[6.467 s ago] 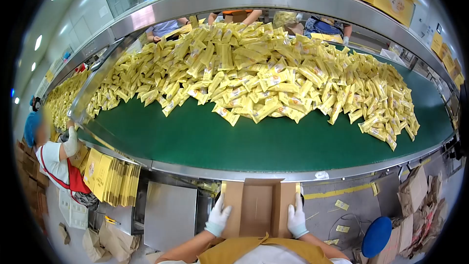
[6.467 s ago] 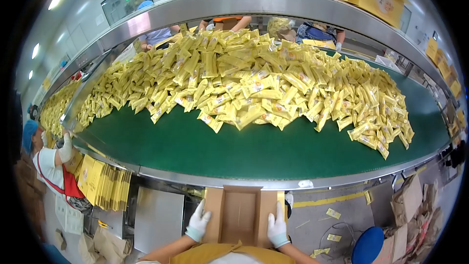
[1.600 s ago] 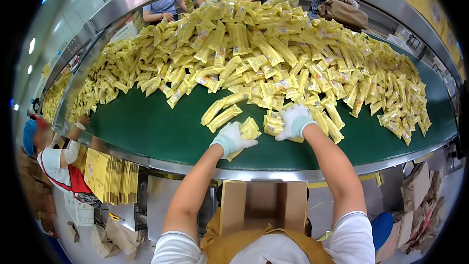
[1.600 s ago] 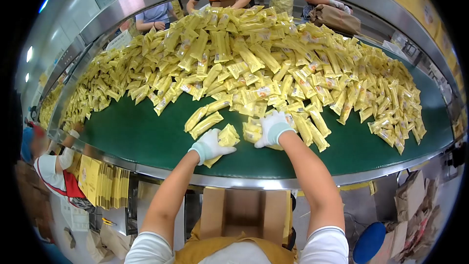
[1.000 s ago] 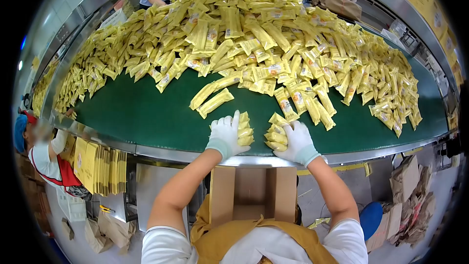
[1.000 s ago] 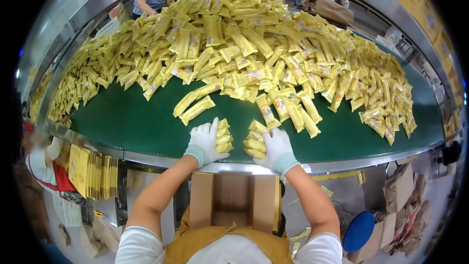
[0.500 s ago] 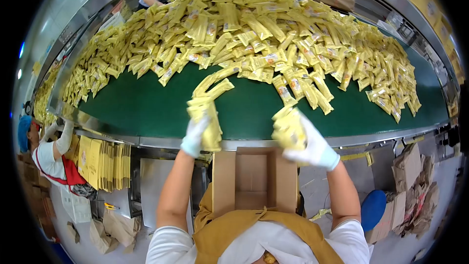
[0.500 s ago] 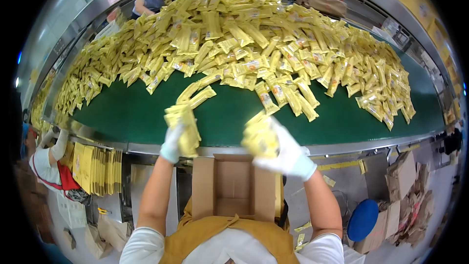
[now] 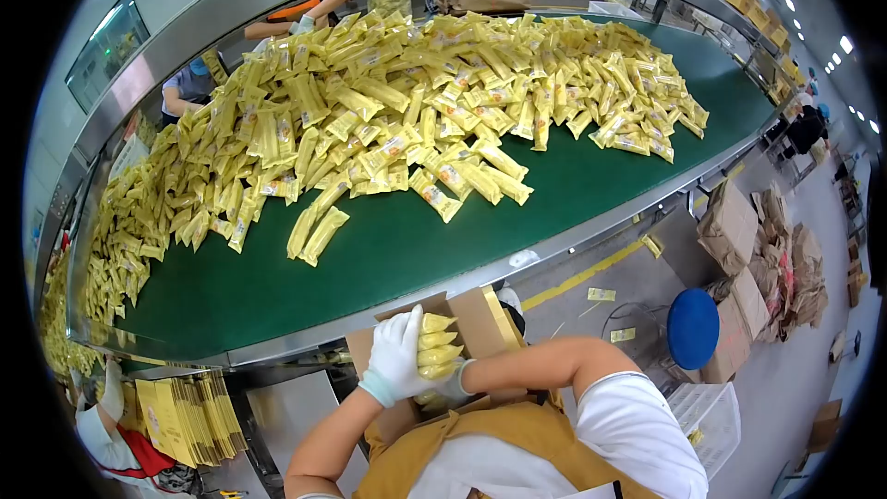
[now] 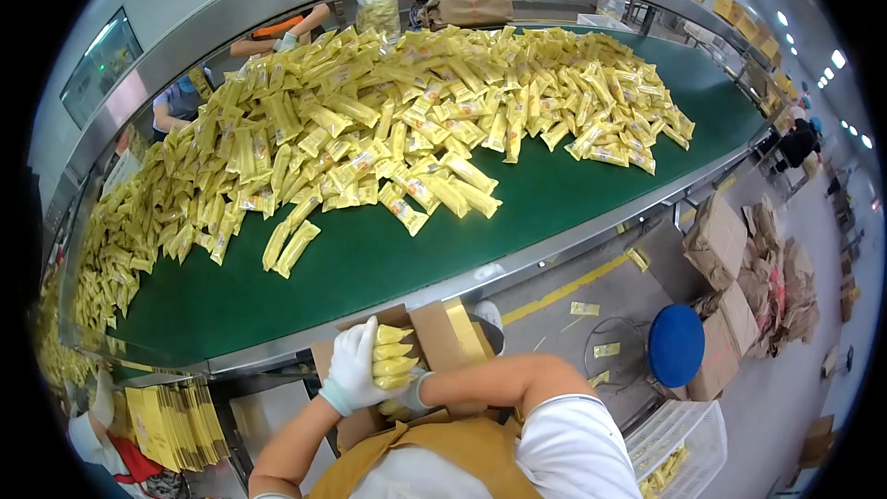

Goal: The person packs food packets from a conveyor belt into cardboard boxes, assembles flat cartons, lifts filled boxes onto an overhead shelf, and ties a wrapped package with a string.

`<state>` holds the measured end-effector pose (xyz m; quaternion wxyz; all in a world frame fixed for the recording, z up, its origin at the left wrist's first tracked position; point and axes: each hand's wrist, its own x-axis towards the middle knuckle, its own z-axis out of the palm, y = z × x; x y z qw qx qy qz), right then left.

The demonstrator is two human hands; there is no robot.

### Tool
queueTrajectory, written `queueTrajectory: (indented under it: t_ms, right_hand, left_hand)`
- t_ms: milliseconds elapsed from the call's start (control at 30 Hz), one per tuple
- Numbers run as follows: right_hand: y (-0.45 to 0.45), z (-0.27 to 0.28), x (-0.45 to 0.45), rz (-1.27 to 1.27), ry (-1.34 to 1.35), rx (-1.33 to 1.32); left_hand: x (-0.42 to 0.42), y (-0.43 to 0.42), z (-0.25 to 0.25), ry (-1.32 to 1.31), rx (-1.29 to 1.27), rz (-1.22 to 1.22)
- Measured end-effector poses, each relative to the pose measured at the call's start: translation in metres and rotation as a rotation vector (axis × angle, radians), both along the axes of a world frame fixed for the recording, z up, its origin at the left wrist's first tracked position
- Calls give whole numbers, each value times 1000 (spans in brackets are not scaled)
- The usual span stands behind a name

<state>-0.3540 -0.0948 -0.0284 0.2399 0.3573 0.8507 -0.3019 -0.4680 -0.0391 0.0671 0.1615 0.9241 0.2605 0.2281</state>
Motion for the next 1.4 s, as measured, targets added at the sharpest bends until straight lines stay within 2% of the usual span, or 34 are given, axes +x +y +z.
queueTrajectory:
  t_ms: [133, 233, 267, 367, 400, 500, 567, 600, 633, 667, 700, 767, 800, 833, 900, 933, 967, 1000, 1033, 1100, 1133, 1233, 1300, 1400]
  right_hand:
    - [-12, -13, 7, -50, 48, -119]
    - [-10, -44, 16, -115, 138, -303]
    - [-5, -29, 10, -24, -33, -384]
    - [-20, -6, 8, -118, -102, -38]
    - [-24, 7, 3, -154, -130, 61]
    - [-4, 18, -18, 112, -359, -147]
    - [-8, 14, -20, 85, -315, 7]
    - [-8, 11, -14, 93, -274, -9]
    - [0, 34, -4, 101, -238, -22]
    - [18, 65, 12, 177, -154, -162]
    - [34, 94, 27, 62, -69, -294]
    - [57, 114, 73, -130, 463, -494]
    - [65, 110, 101, -285, 715, -541]
    - [74, 114, 127, -436, 915, -480]
    - [102, 113, 174, -815, 1058, 14]
    - [123, 105, 194, -976, 996, 339]
    - [149, 92, 214, -1039, 857, 615]
    - [169, 88, 231, -966, 534, 909]
    - [190, 70, 246, -1099, 270, 875]
    - [230, 40, 259, -1333, 222, 675]
    - [238, 55, 246, -1356, 124, 666]
    - [254, 72, 194, -1293, -116, 657]
    - [255, 75, 173, -1200, -124, 683]
    - [240, 78, 154, -1085, -66, 709]
  left_hand:
    - [17, -18, -7, 223, 86, 261]
    - [24, -28, -52, 551, 245, 304]
    - [24, -28, -59, 532, 242, 301]
    - [30, -15, -70, 597, 40, 322]
    - [36, -13, -71, 797, -1, 281]
    - [43, -4, -85, 998, -174, 149]
    - [45, 6, -92, 1056, -314, 128]
    - [43, 10, -95, 1087, -343, 85]
    - [42, 15, -96, 1113, -370, 43]
    - [42, 24, -91, 1086, -413, -67]
    - [36, 35, -78, 1059, -453, -177]
    - [16, 58, -38, 1015, -531, -400]
    - [7, 77, 7, 860, -786, -434]
    - [-2, 102, 51, 688, -1034, -461]
    - [-36, 138, 77, 230, -1136, -449]
    - [-49, 162, 70, 108, -1100, -317]
    - [-51, 187, 55, 42, -928, -123]
    - [-53, 211, 40, -9, -767, 83]
    - [-49, 232, 27, -5, -470, 339]
    - [-35, 266, 7, 243, -237, 702]
    - [-29, 281, -4, 345, -249, 777]
    - [-14, 296, -35, 432, -369, 813]
    - [-11, 288, -57, 581, -127, 791]
    - [-13, 262, -68, 513, 57, 629]
